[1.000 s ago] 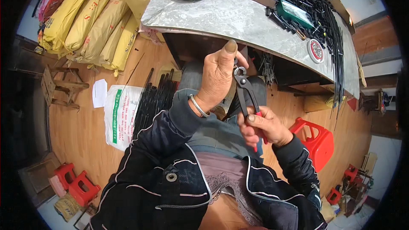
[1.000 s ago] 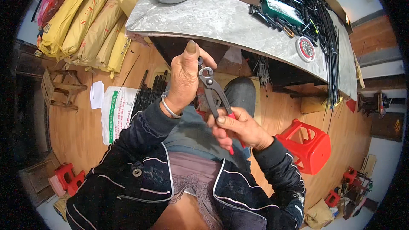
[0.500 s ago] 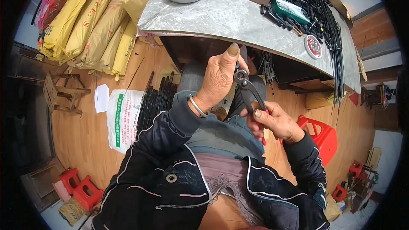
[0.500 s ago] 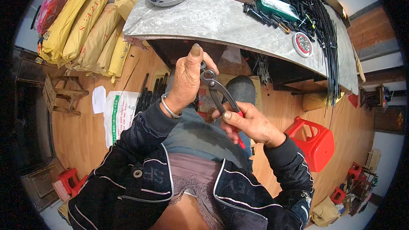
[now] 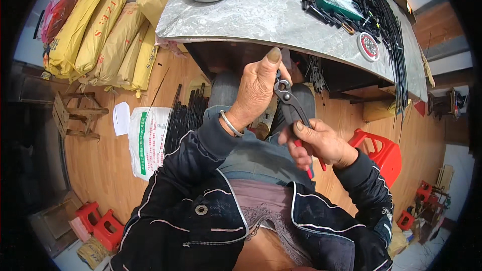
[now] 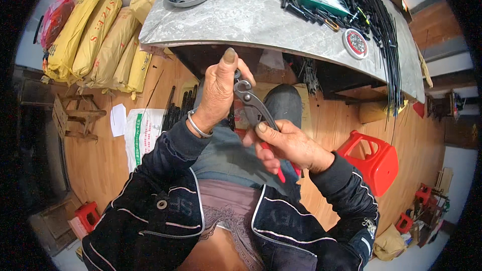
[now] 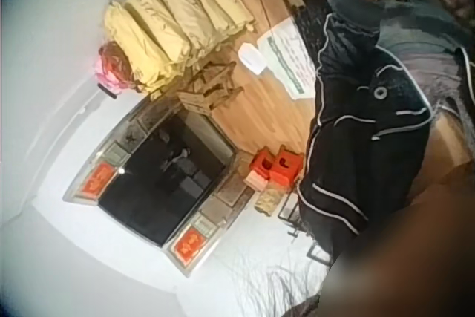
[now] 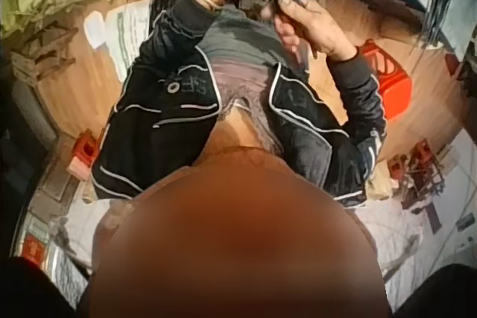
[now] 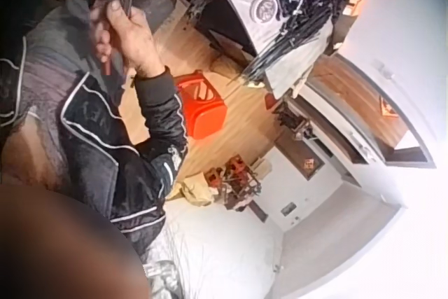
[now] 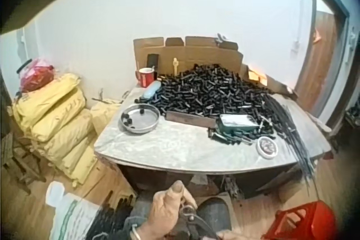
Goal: Sorting bundles of black cable ties and clipping the ends or adjusting them using pliers at a workbench.
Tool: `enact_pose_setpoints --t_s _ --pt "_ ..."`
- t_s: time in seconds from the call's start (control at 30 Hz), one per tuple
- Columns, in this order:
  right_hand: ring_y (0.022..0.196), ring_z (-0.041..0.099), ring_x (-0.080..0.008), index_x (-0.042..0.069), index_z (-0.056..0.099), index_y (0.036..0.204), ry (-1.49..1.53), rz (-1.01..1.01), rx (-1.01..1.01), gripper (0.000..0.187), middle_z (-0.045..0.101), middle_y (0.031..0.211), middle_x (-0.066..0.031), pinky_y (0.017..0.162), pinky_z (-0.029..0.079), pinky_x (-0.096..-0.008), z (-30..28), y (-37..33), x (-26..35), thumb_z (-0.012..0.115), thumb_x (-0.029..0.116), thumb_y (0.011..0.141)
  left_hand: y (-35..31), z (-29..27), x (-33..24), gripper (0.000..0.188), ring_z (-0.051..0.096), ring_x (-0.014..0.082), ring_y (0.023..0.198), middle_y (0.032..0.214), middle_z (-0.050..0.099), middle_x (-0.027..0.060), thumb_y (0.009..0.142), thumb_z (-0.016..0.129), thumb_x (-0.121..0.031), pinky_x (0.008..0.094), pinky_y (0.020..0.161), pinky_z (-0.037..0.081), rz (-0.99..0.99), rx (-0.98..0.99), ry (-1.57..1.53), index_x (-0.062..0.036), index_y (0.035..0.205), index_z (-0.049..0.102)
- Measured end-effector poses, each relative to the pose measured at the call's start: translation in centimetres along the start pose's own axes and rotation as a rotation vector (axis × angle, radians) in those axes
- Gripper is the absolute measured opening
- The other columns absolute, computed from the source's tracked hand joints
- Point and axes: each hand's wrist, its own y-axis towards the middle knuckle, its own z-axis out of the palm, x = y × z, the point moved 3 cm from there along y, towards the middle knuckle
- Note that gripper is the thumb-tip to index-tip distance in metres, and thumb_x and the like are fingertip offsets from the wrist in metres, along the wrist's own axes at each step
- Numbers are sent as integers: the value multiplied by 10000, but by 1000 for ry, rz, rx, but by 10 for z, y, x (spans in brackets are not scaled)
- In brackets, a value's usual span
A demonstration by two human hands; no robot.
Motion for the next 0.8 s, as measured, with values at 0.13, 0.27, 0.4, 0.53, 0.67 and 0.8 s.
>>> enact_pose_setpoints --t_s 0.13,0.27,0.4,0.53,0.67,0.8 --pt "461 322 -94 22 503 895 247 166 -28 436 357 581 10 437 361 -271 21 3 -2 403 432 1005 -2 -5 -1 742 470 59 575 577 512 -9 964 307 -625 212 551 370 -48 12 71 -26 648 611" --pt "467 317 -83 66 441 808 145 39 -50 427 331 577 25 424 330 -242 14 18 -14 382 435 1014 4 -4 3 742 459 76 553 563 536 14 967 348 -599 246 541 366 -41 -41 9 1 626 622" --pt "469 418 -194 41 506 855 -377 -278 -366 271 420 567 -64 465 397 -319 -5 26 -12 524 289 961 10 0 1 672 492 93 603 594 552 21 1018 312 -481 260 569 384 225 -96 150 3 688 640" --pt "737 593 -379 31 577 931 -1505 -1025 -891 134 601 797 -174 636 474 -429 -62 15 39 617 38 804 3 -20 1 648 274 34 449 509 323 -56 1019 274 -506 218 431 207 -50 -178 -140 4 773 589" --pt "815 610 -380 47 604 957 -1525 -701 -1425 140 629 867 -173 670 480 -455 -155 -29 91 564 49 823 8 -4 2 674 250 39 456 512 306 -56 1009 249 -541 216 445 210 -78 -27 -175 13 830 590" --pt "869 620 -391 52 660 979 -1509 -324 -1526 211 653 894 -207 738 485 -461 -217 -45 142 599 174 818 14 8 -3 661 258 46 482 532 308 -52 1005 242 -545 216 466 225 -91 47 -181 13 895 578"
